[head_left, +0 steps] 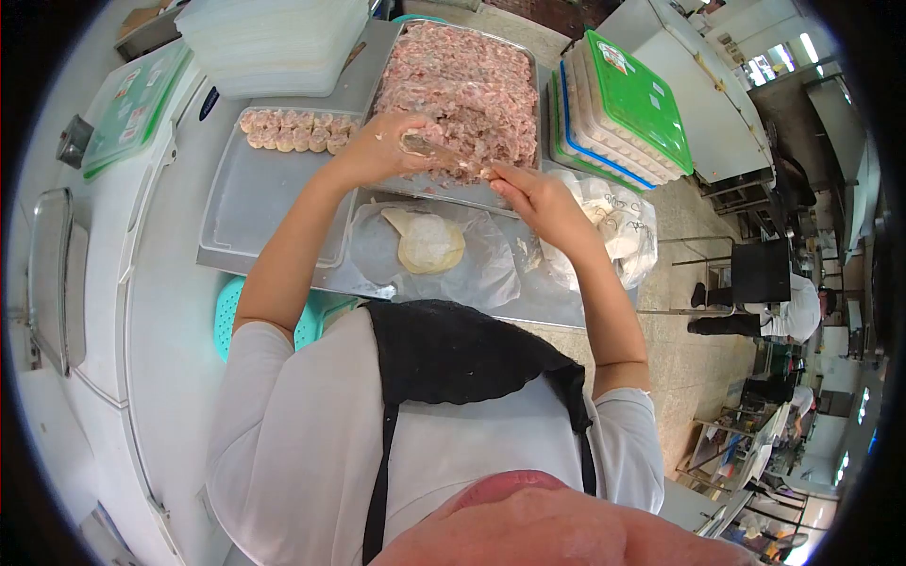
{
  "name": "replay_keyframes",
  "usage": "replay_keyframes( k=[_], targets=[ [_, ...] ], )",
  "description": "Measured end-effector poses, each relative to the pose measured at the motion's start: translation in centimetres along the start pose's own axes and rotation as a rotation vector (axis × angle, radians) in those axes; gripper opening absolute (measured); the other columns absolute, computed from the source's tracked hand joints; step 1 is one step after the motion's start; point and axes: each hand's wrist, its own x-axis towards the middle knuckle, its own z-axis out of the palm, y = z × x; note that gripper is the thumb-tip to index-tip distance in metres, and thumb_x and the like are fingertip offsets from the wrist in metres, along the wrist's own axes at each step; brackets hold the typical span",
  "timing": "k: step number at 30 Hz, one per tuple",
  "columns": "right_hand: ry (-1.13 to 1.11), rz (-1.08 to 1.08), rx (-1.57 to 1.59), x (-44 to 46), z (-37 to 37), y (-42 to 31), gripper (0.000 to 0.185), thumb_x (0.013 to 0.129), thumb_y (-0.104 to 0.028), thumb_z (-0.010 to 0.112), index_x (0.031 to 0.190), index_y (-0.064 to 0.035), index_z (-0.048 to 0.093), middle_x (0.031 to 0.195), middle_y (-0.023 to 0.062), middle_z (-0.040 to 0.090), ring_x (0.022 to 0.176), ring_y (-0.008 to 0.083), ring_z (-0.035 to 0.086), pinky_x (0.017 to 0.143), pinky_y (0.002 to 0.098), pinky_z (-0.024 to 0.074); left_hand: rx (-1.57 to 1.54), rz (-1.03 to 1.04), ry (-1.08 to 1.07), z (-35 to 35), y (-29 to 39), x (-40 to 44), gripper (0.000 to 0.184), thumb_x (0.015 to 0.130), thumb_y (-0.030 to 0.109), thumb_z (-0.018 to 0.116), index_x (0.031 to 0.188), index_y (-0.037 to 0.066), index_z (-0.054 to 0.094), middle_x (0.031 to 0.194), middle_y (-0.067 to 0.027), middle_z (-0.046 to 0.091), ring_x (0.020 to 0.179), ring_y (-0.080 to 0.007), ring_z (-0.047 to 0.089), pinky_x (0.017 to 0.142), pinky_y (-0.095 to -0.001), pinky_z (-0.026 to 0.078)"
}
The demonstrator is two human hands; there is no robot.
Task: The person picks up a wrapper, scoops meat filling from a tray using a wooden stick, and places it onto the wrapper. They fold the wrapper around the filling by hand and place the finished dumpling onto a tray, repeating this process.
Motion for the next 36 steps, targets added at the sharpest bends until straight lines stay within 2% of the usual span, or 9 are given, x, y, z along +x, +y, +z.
replay_keyframes(
  k=[4,7,9,10,13,20,25,32,36],
  targets=[
    [-0.058,0.109,0.194,0.3,0.8,3.7,0.030,0.093,-0.021,0.058,0.113,0.0010,0.061,0.096,0.0130,0.067,0.085,0.0232,0.062,0.077,0.0325,0.0474,0.035,-0.095,0.080,-2.9,-1.3,-2.2,0.058,0.069,0.035,0.080,0.113,0.002,0.060,0.102,-0.0105,0.064,0.092,-0.0222,0.060,0.084,-0.0325,0.046],
    [0.068,0.178,0.223,-0.4,4.4,8.4,0.030,0.094,-0.022,0.058,0.113,0.0005,0.062,0.084,0.0048,0.066,0.074,0.0127,0.059,0.066,0.0272,0.0462,0.031,-0.218,0.229,-5.6,-6.5,-4.4,0.055,0.068,0.036,0.080,0.110,0.006,0.062,0.102,-0.0110,0.065,0.096,-0.0226,0.061,0.085,-0.0349,0.047],
    [0.035,0.431,0.491,-0.3,6.5,10.1,0.034,0.092,-0.027,0.060,0.110,0.0019,0.064,0.076,0.0043,0.063,0.069,0.0133,0.057,0.063,0.0272,0.0456,0.119,-0.312,0.308,-7.5,-10.4,-6.6,0.054,0.069,0.034,0.079,0.111,0.006,0.061,0.103,-0.0123,0.065,0.098,-0.0243,0.060,0.085,-0.0354,0.047],
    [-0.001,0.543,0.719,-0.5,7.1,10.4,0.033,0.092,-0.026,0.061,0.112,0.0007,0.064,0.067,-0.0041,0.052,0.058,0.0043,0.045,0.052,0.0205,0.0366,0.204,-0.386,0.378,-8.5,-12.5,-7.7,0.054,0.070,0.033,0.079,0.113,0.006,0.060,0.104,-0.0136,0.064,0.099,-0.0260,0.060,0.086,-0.0359,0.047],
    [0.167,0.582,0.802,-0.9,9.0,10.8,0.033,0.093,-0.026,0.060,0.114,-0.0004,0.064,0.064,-0.0074,0.047,0.053,0.0011,0.039,0.047,0.0190,0.0298,0.467,-0.417,0.515,-10.2,-19.8,-11.1,0.049,0.073,0.031,0.075,0.113,0.006,0.060,0.104,-0.0160,0.064,0.102,-0.0266,0.060,0.085,-0.0370,0.047],
    [0.158,0.543,0.901,-1.2,9.1,10.6,0.029,0.094,-0.021,0.058,0.114,-0.0017,0.064,0.064,-0.0084,0.047,0.055,0.0010,0.038,0.048,0.0187,0.0290,0.462,-0.657,0.686,-12.1,-20.0,-10.1,0.056,0.081,0.027,0.067,0.131,0.011,0.048,0.112,-0.0161,0.060,0.099,-0.0288,0.061,0.083,-0.0392,0.049],
    [0.180,0.558,0.902,-1.3,8.9,10.1,0.027,0.094,-0.020,0.058,0.114,-0.0033,0.064,0.065,-0.0089,0.047,0.055,0.0006,0.038,0.048,0.0178,0.0287,0.878,-0.690,0.571,-13.4,-22.9,-7.1,0.070,0.083,0.023,0.065,0.142,0.015,0.028,0.114,-0.0169,0.060,0.100,-0.0321,0.061,0.083,-0.0412,0.051],
    [0.186,0.585,0.920,-1.6,8.8,10.1,0.028,0.093,-0.019,0.059,0.116,-0.0037,0.063,0.069,-0.0096,0.048,0.057,0.0001,0.038,0.050,0.0166,0.0291,0.725,-0.614,0.543,-14.0,-28.1,-6.2,0.077,0.083,0.009,0.062,0.147,0.022,0.022,0.113,-0.0180,0.056,0.097,-0.0351,0.060,0.084,-0.0433,0.050],
    [0.193,0.577,0.833,-1.2,8.7,9.3,0.028,0.093,-0.019,0.060,0.117,-0.0044,0.063,0.073,-0.0089,0.051,0.059,-0.0001,0.038,0.052,0.0160,0.0290,0.698,-0.550,0.533,-14.4,-24.4,-6.4,0.076,0.083,-0.001,0.055,0.147,0.023,0.022,0.117,-0.0187,0.049,0.099,-0.0364,0.059,0.086,-0.0449,0.049]
  ],
)
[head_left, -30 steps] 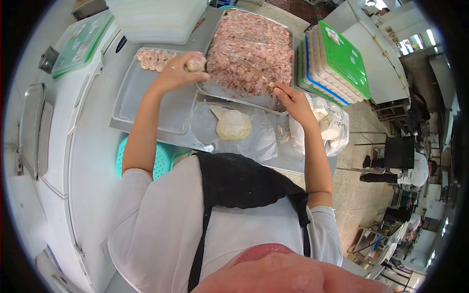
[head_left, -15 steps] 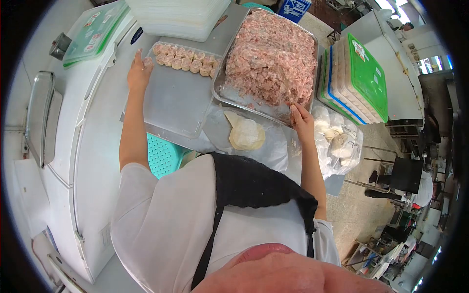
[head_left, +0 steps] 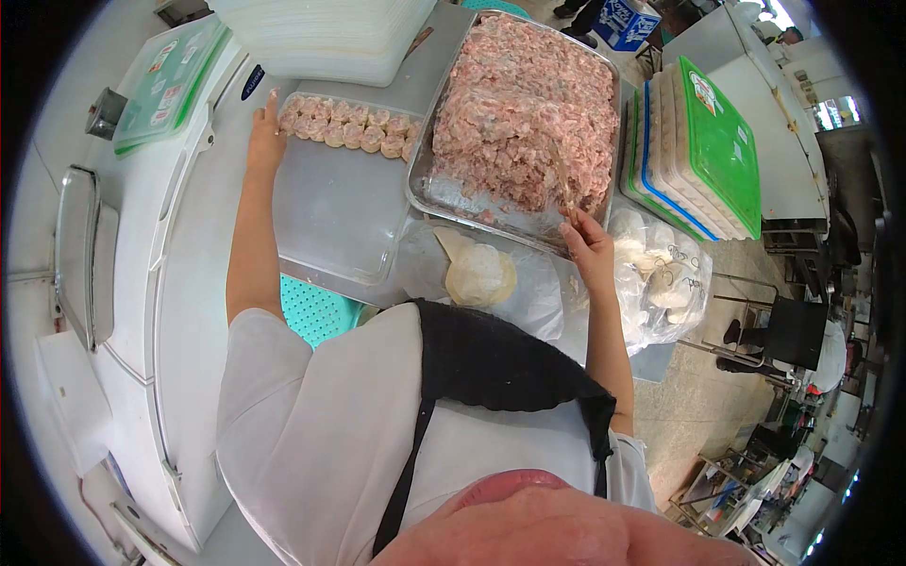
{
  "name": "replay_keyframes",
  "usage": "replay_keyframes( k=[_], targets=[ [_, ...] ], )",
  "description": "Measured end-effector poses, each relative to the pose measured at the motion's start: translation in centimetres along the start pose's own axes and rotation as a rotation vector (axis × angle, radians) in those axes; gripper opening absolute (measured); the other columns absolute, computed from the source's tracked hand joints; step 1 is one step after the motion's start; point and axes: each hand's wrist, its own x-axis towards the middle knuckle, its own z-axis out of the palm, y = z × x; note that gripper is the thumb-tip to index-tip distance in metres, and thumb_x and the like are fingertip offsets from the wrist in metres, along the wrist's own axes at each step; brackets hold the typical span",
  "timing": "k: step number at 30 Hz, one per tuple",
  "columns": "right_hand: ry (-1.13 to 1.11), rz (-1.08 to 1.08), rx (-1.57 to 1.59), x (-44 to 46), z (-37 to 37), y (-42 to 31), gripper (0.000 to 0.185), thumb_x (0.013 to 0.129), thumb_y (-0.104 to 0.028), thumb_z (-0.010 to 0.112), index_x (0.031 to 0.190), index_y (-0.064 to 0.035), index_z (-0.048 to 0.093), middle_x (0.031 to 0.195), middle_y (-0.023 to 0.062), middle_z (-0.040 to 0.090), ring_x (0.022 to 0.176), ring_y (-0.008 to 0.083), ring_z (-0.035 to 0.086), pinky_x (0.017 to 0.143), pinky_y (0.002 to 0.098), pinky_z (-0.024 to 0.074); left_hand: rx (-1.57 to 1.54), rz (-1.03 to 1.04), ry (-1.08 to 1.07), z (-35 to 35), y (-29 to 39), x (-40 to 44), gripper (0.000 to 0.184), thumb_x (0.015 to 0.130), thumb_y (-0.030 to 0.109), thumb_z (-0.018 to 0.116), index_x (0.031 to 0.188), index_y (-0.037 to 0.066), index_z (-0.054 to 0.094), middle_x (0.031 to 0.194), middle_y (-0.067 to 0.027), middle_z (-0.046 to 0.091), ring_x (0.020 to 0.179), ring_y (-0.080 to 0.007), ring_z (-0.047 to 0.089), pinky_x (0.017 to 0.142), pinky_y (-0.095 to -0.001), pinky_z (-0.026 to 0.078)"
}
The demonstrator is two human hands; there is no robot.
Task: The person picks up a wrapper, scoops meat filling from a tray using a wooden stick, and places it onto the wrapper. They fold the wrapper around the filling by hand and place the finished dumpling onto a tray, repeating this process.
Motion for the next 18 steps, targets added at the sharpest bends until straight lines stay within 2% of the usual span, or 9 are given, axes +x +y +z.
replay_keyframes(
  k=[3,5,6,8,9,11,15,17,18],
  targets=[
    [-0.015,-0.024,-0.073,0.2,-0.2,0.3,0.029,0.093,-0.018,0.059,0.118,-0.0034,0.062,0.077,-0.0086,0.051,0.063,0.0002,0.039,0.054,0.0161,0.0308,-0.036,-0.063,0.003,0.1,0.5,-0.2,0.075,0.083,-0.004,0.050,0.146,0.023,0.023,0.118,-0.0185,0.048,0.101,-0.0372,0.057,0.087,-0.0455,0.048],
    [-0.098,0.061,-0.152,0.8,-0.6,0.1,0.031,0.093,-0.018,0.057,0.120,-0.0032,0.060,0.076,-0.0011,0.060,0.063,0.0087,0.051,0.056,0.0235,0.0395,-0.037,-0.074,0.012,0.8,0.3,-0.2,0.074,0.083,-0.005,0.048,0.146,0.023,0.024,0.117,-0.0182,0.048,0.102,-0.0375,0.057,0.087,-0.0459,0.048],
    [-0.087,0.065,-0.155,1.0,-1.0,-0.3,0.031,0.093,-0.018,0.057,0.120,-0.0032,0.060,0.076,-0.0011,0.060,0.063,0.0087,0.051,0.056,0.0235,0.0395,-0.036,-0.048,0.016,1.5,-0.6,-0.1,0.072,0.083,-0.005,0.047,0.146,0.022,0.026,0.120,-0.0183,0.048,0.102,-0.0374,0.057,0.087,-0.0453,0.048],
    [-0.258,-0.453,-0.723,1.7,-2.0,-2.0,0.031,0.092,-0.021,0.057,0.118,-0.0047,0.061,0.083,0.0136,0.066,0.072,0.0260,0.062,0.064,0.0365,0.0468,-0.042,-0.010,0.014,2.0,-1.3,-0.1,0.070,0.083,-0.005,0.047,0.145,0.021,0.027,0.123,-0.0183,0.047,0.102,-0.0373,0.057,0.088,-0.0446,0.048],
    [-0.248,-0.444,-0.726,2.0,-2.4,-3.2,0.031,0.092,-0.021,0.057,0.118,-0.0047,0.061,0.083,0.0136,0.066,0.072,0.0260,0.062,0.064,0.0365,0.0468,0.005,0.076,0.055,1.8,-1.4,-0.7,0.067,0.083,-0.004,0.049,0.143,0.020,0.031,0.126,-0.0188,0.047,0.103,-0.0370,0.057,0.088,-0.0434,0.048],
    [-0.374,-0.328,-1.056,2.8,-3.3,-6.3,0.027,0.090,-0.026,0.056,0.105,-0.0054,0.066,0.088,0.0201,0.064,0.083,0.0366,0.062,0.071,0.0461,0.0469,0.044,0.170,0.096,0.9,-0.3,-2.3,0.064,0.083,-0.003,0.051,0.142,0.018,0.035,0.129,-0.0192,0.046,0.105,-0.0366,0.057,0.089,-0.0421,0.048],
    [-0.350,-0.235,-1.327,4.3,-1.7,-9.9,0.023,0.087,-0.025,0.057,0.088,-0.0055,0.068,0.083,0.0166,0.066,0.080,0.0354,0.063,0.070,0.0468,0.0479,-0.369,0.328,0.058,-3.9,10.1,-8.8,0.040,0.084,0.003,0.060,0.123,0.011,0.057,0.122,-0.0161,0.053,0.106,-0.0330,0.057,0.091,-0.0375,0.046],
    [-0.152,-0.464,-1.452,5.0,-0.1,-7.4,0.019,0.083,-0.021,0.056,0.078,-0.0066,0.067,0.079,0.0152,0.066,0.076,0.0345,0.064,0.070,0.0454,0.0499,-0.552,0.409,-0.113,-3.5,13.6,-12.0,0.029,0.085,0.004,0.058,0.113,0.009,0.061,0.116,-0.0132,0.057,0.102,-0.0318,0.058,0.089,-0.0362,0.047],
    [-0.152,-0.463,-1.455,5.0,0.8,-6.3,0.019,0.083,-0.021,0.056,0.078,-0.0066,0.067,0.079,0.0152,0.066,0.076,0.0345,0.064,0.070,0.0454,0.0499,-0.509,0.443,-0.235,-3.7,15.6,-13.8,0.023,0.086,0.006,0.056,0.108,0.009,0.062,0.111,-0.0133,0.058,0.100,-0.0318,0.058,0.087,-0.0366,0.047]
  ],
)
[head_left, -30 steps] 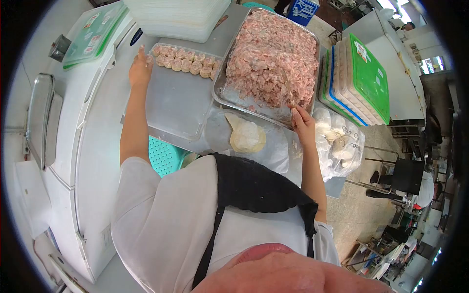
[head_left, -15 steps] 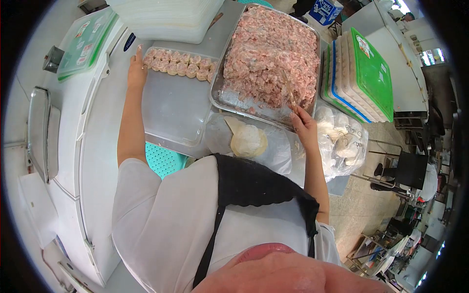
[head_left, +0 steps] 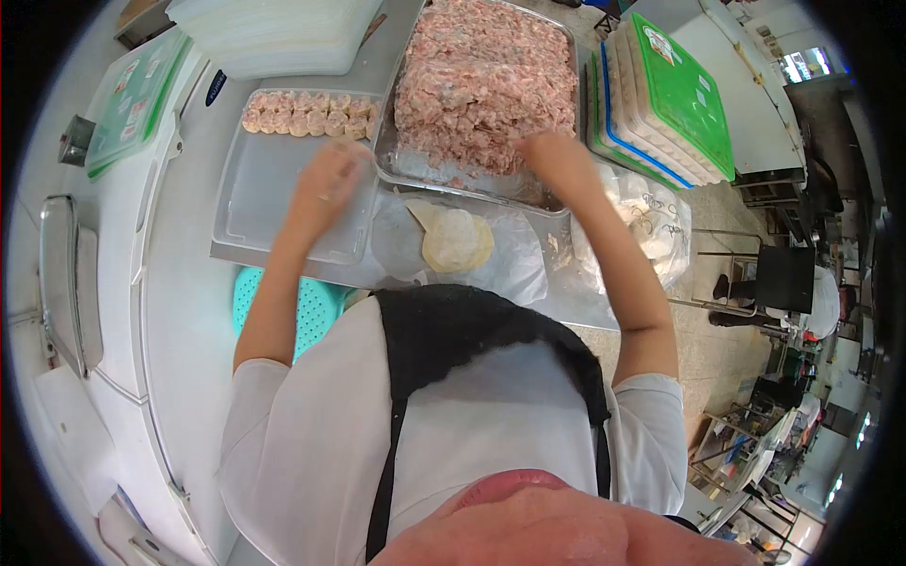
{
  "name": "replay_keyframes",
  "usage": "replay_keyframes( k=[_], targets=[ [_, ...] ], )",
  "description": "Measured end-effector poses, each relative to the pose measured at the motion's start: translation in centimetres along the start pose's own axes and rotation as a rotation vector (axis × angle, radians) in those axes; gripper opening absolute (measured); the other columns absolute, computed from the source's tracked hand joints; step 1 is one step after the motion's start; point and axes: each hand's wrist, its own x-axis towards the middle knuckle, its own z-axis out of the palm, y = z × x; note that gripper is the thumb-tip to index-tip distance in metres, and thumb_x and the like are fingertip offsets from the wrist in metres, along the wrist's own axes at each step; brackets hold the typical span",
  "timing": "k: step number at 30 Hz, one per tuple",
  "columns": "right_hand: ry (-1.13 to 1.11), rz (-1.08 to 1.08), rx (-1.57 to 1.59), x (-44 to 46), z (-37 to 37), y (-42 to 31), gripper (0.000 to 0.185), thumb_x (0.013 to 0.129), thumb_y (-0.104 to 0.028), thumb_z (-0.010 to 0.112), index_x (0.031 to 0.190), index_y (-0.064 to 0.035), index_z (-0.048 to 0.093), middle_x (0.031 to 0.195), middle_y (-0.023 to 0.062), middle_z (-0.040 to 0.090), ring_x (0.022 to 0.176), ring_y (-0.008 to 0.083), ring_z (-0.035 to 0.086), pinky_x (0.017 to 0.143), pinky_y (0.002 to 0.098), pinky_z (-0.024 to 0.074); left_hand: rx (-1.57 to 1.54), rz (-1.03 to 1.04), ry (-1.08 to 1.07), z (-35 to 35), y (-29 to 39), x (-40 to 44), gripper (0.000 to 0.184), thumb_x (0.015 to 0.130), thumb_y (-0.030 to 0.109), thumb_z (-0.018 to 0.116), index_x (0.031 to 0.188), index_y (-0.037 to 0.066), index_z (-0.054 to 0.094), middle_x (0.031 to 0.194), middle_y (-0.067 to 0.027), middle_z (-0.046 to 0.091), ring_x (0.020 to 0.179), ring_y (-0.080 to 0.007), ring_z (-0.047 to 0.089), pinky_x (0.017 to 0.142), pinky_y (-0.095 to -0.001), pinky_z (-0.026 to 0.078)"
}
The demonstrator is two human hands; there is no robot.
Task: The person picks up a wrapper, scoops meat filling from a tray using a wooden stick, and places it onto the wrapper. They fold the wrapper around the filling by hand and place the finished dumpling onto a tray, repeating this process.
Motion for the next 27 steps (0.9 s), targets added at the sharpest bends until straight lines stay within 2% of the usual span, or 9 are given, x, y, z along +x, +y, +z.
replay_keyframes(
  k=[2,5,8,10,14,17,19,22,27],
  targets=[
    [-0.053,-0.038,-0.028,-0.3,2.1,-1.2,0.017,0.081,-0.018,0.055,0.078,-0.0069,0.068,0.078,0.0155,0.066,0.073,0.0335,0.066,0.069,0.0454,0.0519,-0.063,0.205,-0.172,4.1,0.0,-1.7,0.025,0.081,0.001,0.058,0.105,0.006,0.061,0.111,-0.0133,0.060,0.102,-0.0306,0.059,0.085,-0.0378,0.048],
    [-0.043,-0.165,-0.045,-1.7,3.7,-0.8,0.020,0.082,-0.017,0.053,0.078,-0.0047,0.068,0.077,0.0157,0.066,0.075,0.0328,0.067,0.066,0.0450,0.0531,-0.092,0.180,-0.232,8.1,0.7,-3.2,0.023,0.080,0.005,0.056,0.102,0.004,0.062,0.105,-0.0164,0.060,0.101,-0.0336,0.058,0.088,-0.0409,0.047],
    [-0.145,-0.228,0.042,-3.9,1.0,-3.1,0.020,0.081,-0.017,0.054,0.076,-0.0041,0.068,0.075,0.0158,0.066,0.073,0.0321,0.067,0.061,0.0441,0.0537,0.226,0.269,-0.154,10.6,-0.4,-3.9,0.024,0.077,0.003,0.056,0.100,0.002,0.062,0.108,-0.0161,0.061,0.102,-0.0339,0.058,0.088,-0.0412,0.047],
    [-0.171,-0.178,-0.008,-3.8,-1.4,-2.7,0.020,0.081,-0.017,0.054,0.075,-0.0049,0.069,0.075,0.0159,0.066,0.072,0.0318,0.067,0.060,0.0434,0.0538,0.221,0.221,-0.321,10.3,-0.6,-3.5,0.023,0.081,0.006,0.056,0.103,0.003,0.064,0.104,-0.0152,0.064,0.103,-0.0352,0.057,0.091,-0.0411,0.045],
    [-0.094,-0.157,-0.163,-2.4,-3.4,0.4,0.019,0.080,-0.016,0.055,0.074,-0.0062,0.069,0.073,0.0162,0.067,0.070,0.0315,0.068,0.059,0.0438,0.0539,0.129,0.204,-0.146,7.9,0.7,-3.9,0.023,0.082,0.009,0.057,0.103,0.004,0.065,0.106,-0.0177,0.063,0.104,-0.0320,0.058,0.088,-0.0382,0.047],
    [-0.160,-0.164,-0.202,-3.2,1.3,0.2,0.018,0.080,-0.015,0.055,0.074,-0.0057,0.069,0.074,0.0161,0.067,0.070,0.0318,0.068,0.059,0.0443,0.0538,-0.311,-0.069,-0.116,6.2,1.9,-3.3,0.020,0.085,0.012,0.057,0.101,0.003,0.066,0.102,-0.0137,0.065,0.101,-0.0273,0.061,0.087,-0.0346,0.048],
    [-0.182,-0.134,-0.112,-5.0,0.9,-1.7,0.019,0.080,-0.015,0.055,0.074,-0.0042,0.069,0.075,0.0164,0.067,0.070,0.0317,0.068,0.059,0.0440,0.0538,-1.117,-0.449,-0.010,6.0,0.7,-3.2,0.023,0.088,0.013,0.057,0.105,-0.001,0.062,0.104,-0.0106,0.066,0.099,-0.0239,0.063,0.085,-0.0342,0.049],
    [-0.322,-0.059,-0.104,-4.4,-2.8,-0.8,0.021,0.080,-0.020,0.056,0.075,-0.0048,0.069,0.079,0.0166,0.068,0.073,0.0324,0.067,0.063,0.0452,0.0534,-1.282,-0.402,0.082,4.4,0.4,-3.5,0.033,0.094,0.020,0.051,0.113,-0.006,0.055,0.108,-0.0143,0.063,0.098,-0.0219,0.062,0.088,-0.0339,0.049],
    [-0.233,-0.088,-0.113,-4.4,0.3,-1.9,0.027,0.082,-0.027,0.055,0.077,-0.0056,0.070,0.079,0.0159,0.068,0.076,0.0331,0.067,0.065,0.0460,0.0525,-1.533,-0.551,0.194,1.5,3.7,-2.6,0.032,0.095,0.023,0.050,0.111,-0.004,0.056,0.104,-0.0136,0.063,0.094,-0.0228,0.063,0.085,-0.0350,0.050]
  ],
)
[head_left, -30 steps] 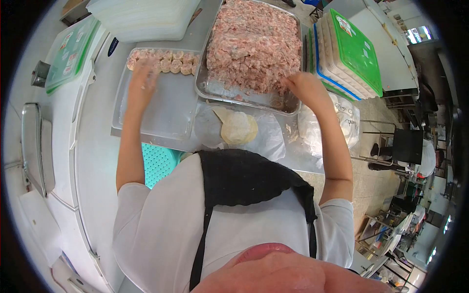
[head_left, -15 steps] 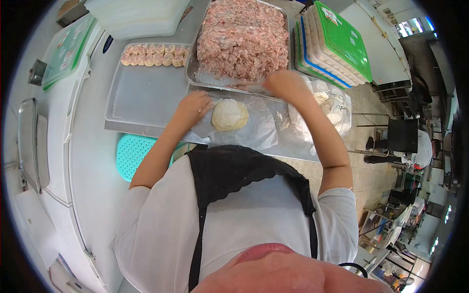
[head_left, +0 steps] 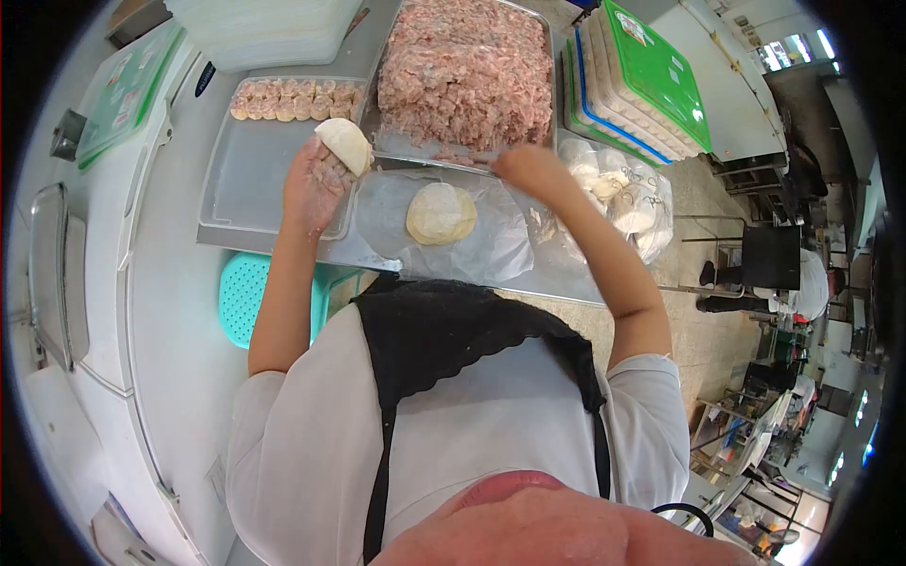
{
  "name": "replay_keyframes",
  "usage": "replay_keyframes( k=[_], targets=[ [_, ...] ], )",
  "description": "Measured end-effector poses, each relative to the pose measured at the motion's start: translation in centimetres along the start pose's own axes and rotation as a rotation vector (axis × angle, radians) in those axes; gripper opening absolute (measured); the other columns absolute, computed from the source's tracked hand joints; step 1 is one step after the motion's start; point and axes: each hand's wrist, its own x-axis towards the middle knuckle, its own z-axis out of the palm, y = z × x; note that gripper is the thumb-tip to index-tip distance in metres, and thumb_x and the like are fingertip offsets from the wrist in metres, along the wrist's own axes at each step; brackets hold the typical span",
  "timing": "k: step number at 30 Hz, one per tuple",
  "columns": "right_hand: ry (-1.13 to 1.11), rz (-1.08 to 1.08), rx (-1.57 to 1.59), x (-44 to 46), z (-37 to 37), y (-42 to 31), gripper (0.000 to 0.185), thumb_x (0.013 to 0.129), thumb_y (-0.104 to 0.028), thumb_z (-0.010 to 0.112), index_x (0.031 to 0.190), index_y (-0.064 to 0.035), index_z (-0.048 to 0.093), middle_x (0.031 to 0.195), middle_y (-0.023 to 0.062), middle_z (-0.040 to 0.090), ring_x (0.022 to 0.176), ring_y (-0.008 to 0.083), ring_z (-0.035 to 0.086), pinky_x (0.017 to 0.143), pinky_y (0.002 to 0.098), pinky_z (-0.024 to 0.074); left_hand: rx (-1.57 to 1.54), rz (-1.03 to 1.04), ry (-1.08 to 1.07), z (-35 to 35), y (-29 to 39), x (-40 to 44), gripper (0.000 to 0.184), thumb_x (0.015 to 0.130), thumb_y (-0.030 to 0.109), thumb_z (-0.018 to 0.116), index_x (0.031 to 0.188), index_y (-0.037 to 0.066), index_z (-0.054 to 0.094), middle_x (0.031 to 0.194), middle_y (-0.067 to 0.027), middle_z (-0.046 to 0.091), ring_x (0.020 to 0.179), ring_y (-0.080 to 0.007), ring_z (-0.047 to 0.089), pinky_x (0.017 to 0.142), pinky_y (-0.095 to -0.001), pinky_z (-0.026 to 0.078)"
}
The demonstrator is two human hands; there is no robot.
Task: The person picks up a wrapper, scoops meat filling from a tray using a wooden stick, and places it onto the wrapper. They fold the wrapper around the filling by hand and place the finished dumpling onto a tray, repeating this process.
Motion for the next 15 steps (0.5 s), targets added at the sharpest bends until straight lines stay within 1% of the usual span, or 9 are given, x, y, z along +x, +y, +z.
replay_keyframes(
  k=[1,2,4,6,8,9,11,13,15],
  targets=[
    [0.042,-0.052,0.065,-0.1,0.2,-1.0,0.028,0.083,-0.029,0.055,0.077,-0.0054,0.070,0.079,0.0158,0.068,0.076,0.0333,0.067,0.066,0.0461,0.0524,-0.216,-0.058,0.013,0.4,0.4,-0.2,0.031,0.095,0.024,0.050,0.110,-0.003,0.056,0.101,-0.0132,0.064,0.092,-0.0228,0.063,0.084,-0.0357,0.051],
    [0.042,-0.058,0.064,0.0,-0.3,-0.5,0.028,0.083,-0.029,0.055,0.077,-0.0054,0.070,0.079,0.0158,0.068,0.076,0.0333,0.067,0.066,0.0461,0.0524,-0.218,-0.054,0.017,-0.6,0.0,0.2,0.031,0.095,0.024,0.050,0.110,-0.003,0.056,0.101,-0.0132,0.064,0.092,-0.0228,0.063,0.084,-0.0357,0.051],
    [-0.066,0.052,0.069,-0.1,-1.5,1.6,0.028,0.082,-0.030,0.056,0.078,-0.0061,0.070,0.080,0.0149,0.068,0.076,0.0336,0.066,0.067,0.0466,0.0524,0.087,0.144,-0.047,-3.2,-0.8,1.0,0.028,0.094,0.020,0.054,0.113,-0.001,0.055,0.095,-0.0098,0.064,0.086,-0.0202,0.064,0.079,-0.0342,0.053],
    [-0.064,0.037,0.097,0.6,-1.2,2.7,0.029,0.084,-0.032,0.055,0.079,-0.0070,0.070,0.081,0.0147,0.068,0.077,0.0340,0.066,0.068,0.0470,0.0524,0.214,0.158,-0.010,-4.3,-0.8,1.3,0.026,0.093,0.017,0.056,0.114,0.001,0.054,0.094,-0.0084,0.065,0.085,-0.0188,0.064,0.078,-0.0329,0.053],
    [-0.175,0.125,0.063,1.5,0.3,2.0,0.031,0.087,-0.033,0.053,0.078,-0.0081,0.070,0.081,0.0165,0.067,0.077,0.0340,0.066,0.069,0.0476,0.0522,0.336,0.174,0.031,-4.8,-0.8,1.3,0.026,0.092,0.013,0.059,0.114,0.002,0.054,0.093,-0.0069,0.065,0.084,-0.0173,0.064,0.077,-0.0316,0.053],
    [-0.047,0.004,0.134,1.2,0.8,0.1,0.032,0.090,-0.032,0.050,0.083,-0.0097,0.071,0.079,0.0180,0.067,0.078,0.0335,0.066,0.070,0.0477,0.0522,0.326,0.182,0.015,-5.0,-0.7,1.3,0.025,0.091,0.010,0.060,0.114,0.003,0.055,0.094,-0.0054,0.065,0.083,-0.0160,0.064,0.075,-0.0307,0.054],
    [-0.007,-0.006,0.184,1.5,1.0,-1.8,0.032,0.091,-0.033,0.049,0.085,-0.0094,0.071,0.077,0.0180,0.066,0.077,0.0341,0.066,0.069,0.0468,0.0519,0.316,0.191,0.001,-5.1,-0.7,1.2,0.026,0.089,0.007,0.062,0.114,0.004,0.056,0.094,-0.0039,0.065,0.083,-0.0146,0.064,0.074,-0.0298,0.054],
    [0.036,-0.012,0.234,1.6,1.7,-1.5,0.033,0.092,-0.033,0.049,0.088,-0.0091,0.071,0.076,0.0180,0.066,0.076,0.0347,0.066,0.069,0.0460,0.0516,0.277,0.175,0.061,-4.5,-0.8,1.0,0.025,0.089,0.009,0.063,0.113,0.003,0.058,0.101,-0.0066,0.065,0.089,-0.0147,0.064,0.079,-0.0280,0.052],
    [0.072,-0.086,0.727,1.6,1.9,-0.1,0.037,0.094,-0.037,0.050,0.089,-0.0070,0.071,0.063,0.0124,0.062,0.059,0.0267,0.062,0.057,0.0377,0.0476,0.221,0.152,0.043,-3.7,-0.5,1.1,0.026,0.091,0.014,0.059,0.114,0.002,0.057,0.104,-0.0084,0.065,0.093,-0.0169,0.063,0.082,-0.0301,0.052]
  ],
)
